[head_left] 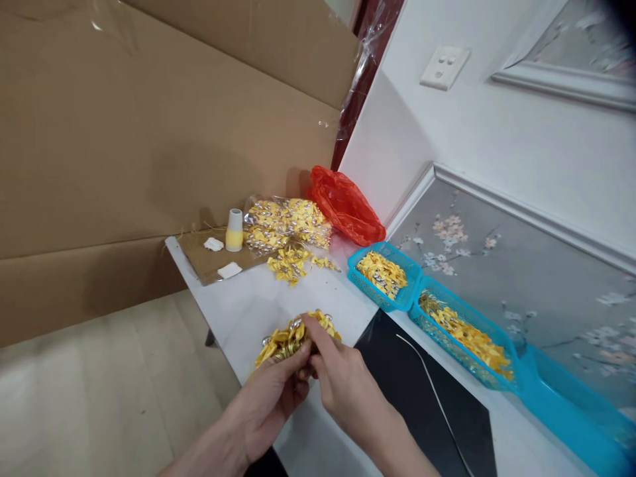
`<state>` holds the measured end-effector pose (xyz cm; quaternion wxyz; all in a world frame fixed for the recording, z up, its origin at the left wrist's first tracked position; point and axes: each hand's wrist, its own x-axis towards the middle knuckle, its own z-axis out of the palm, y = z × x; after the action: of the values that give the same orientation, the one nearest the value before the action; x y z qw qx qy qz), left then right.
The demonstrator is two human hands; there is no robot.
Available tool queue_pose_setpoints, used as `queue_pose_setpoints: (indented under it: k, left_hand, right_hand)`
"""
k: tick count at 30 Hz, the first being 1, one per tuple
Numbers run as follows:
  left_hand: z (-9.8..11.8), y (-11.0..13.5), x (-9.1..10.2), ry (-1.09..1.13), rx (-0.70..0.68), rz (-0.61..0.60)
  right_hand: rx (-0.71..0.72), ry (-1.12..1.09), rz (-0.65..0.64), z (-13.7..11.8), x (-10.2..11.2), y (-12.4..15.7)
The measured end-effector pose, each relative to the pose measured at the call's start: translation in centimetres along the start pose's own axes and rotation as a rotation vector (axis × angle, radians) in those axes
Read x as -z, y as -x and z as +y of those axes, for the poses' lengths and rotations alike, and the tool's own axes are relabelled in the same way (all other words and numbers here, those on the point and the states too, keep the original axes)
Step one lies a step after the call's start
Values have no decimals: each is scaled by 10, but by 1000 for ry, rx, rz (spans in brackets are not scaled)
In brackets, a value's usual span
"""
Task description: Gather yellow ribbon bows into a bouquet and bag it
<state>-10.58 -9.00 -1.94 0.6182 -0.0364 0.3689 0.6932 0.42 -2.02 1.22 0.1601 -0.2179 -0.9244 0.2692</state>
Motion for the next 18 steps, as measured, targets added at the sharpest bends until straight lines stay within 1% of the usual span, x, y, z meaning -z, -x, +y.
queue_pose_setpoints:
  k: [5,7,9,10,12,14,16,18]
  left_hand:
    - [2,1,4,18,-7,-41]
    - [4,3,2,51,-14,-55]
    - [8,5,-1,95,-10,-59]
    - [9,5,-2,118,-3,-53]
    - [13,5,-4,156,16,-23]
    - [16,5,-6,176,24,17]
    - [18,4,-6,193,14,62]
    - [20,5,-6,212,-8,100]
  right_hand:
    - [13,-104,14,4,3,0]
    - [19,-182,67,8,5,0]
    - [25,-245,156,11,7,1]
    - [29,-261,193,11,8,1]
    - [19,-288,225,12,12,1]
    - [-16,-366,227,15,17,-3]
    - [-83,-437,252,23,23,-13]
    - [-168,-374,292,40,27,-31]
